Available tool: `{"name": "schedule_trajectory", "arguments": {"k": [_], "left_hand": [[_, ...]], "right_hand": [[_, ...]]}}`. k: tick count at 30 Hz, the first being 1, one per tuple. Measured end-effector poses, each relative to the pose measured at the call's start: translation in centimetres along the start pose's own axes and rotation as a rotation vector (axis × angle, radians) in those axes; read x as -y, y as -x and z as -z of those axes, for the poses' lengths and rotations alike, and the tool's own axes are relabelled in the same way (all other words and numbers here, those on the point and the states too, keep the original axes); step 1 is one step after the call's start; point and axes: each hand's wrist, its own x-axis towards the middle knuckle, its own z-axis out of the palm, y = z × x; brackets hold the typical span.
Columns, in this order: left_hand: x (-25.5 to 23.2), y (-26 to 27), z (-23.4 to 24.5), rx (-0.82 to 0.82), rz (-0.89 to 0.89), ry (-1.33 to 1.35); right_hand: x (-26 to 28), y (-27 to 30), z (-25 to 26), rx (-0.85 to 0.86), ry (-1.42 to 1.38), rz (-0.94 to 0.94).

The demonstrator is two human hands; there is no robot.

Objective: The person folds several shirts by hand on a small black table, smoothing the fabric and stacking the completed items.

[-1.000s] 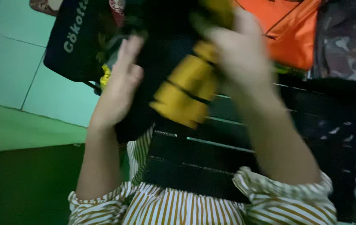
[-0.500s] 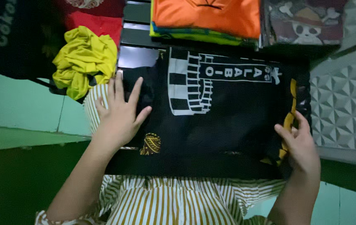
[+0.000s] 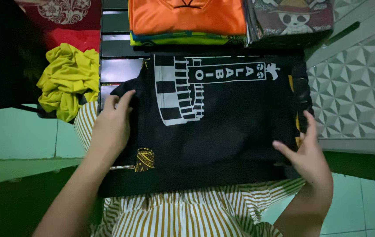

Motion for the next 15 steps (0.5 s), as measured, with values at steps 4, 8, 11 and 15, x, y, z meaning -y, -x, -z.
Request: {"name": "schedule_trajectory", "arguments": {"k": [4,8,11,15], "left_hand": [[1.4,-1.4,0.3,-0.108,0.017,0.034],[-0.1,1.9,2.7,-0.165,0.099,-0.275],[-1.8,5.2,3.7,0.175,0.381,-0.365],[-3.5,7.8,2.6,0.173,0.214,-0.170]], "right_hand": [[0.1,-0.3,0.7,0.055,-0.407,-0.127],[1.5,0.2,0.7,-0.032,-0.160,-0.464],[2.0,1.7,0.6,-0.073,-0.219,-0.530],[1.1,3.5,-0.3,-0.068,-0.376,-0.123]]}}
